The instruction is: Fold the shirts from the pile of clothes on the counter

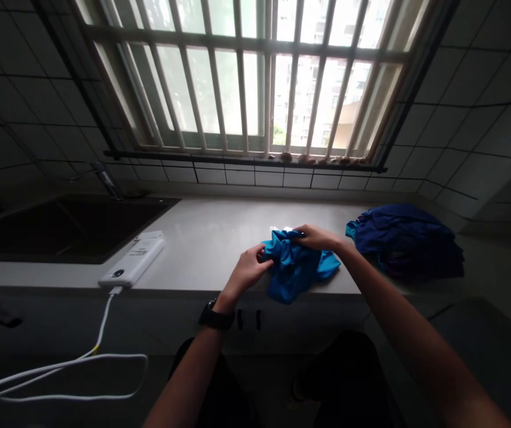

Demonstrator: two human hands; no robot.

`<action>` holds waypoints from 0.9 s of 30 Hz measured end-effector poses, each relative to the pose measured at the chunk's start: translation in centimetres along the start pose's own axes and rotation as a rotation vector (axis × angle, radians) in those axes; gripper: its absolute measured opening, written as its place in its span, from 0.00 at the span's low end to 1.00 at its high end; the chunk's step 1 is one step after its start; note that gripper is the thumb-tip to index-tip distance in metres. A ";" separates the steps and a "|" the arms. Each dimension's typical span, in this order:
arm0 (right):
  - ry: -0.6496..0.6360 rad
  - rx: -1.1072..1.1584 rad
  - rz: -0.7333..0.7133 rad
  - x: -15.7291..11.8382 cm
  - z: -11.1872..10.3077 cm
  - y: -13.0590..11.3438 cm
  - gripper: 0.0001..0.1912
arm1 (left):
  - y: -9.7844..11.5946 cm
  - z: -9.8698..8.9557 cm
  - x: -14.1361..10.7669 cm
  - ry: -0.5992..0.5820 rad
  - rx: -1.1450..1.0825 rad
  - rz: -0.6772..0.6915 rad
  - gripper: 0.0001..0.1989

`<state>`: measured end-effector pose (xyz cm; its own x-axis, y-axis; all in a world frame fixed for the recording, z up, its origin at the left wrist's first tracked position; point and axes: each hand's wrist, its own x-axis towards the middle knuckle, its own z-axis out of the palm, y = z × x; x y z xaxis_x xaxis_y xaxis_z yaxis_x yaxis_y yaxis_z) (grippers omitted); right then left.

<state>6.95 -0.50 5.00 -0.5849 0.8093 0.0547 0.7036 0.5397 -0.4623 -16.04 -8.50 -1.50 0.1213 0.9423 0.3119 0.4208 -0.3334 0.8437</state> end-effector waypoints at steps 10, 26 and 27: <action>0.457 0.369 0.000 5.1 3.2 5.1 0.18 | -1.6 -1.3 12.3 0.208 0.723 0.364 0.10; 0.569 1.307 -0.175 3.1 1.1 4.6 0.24 | -3.9 -1.5 11.2 0.126 0.573 0.511 0.30; 0.547 1.323 -0.165 2.8 1.0 4.6 0.24 | -3.8 -1.3 11.1 0.065 0.575 0.490 0.31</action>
<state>8.15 4.08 2.13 -0.1820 0.9095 0.3737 -0.4171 0.2728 -0.8669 -17.45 3.18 -0.71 0.3696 0.6808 0.6324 0.7369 -0.6293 0.2468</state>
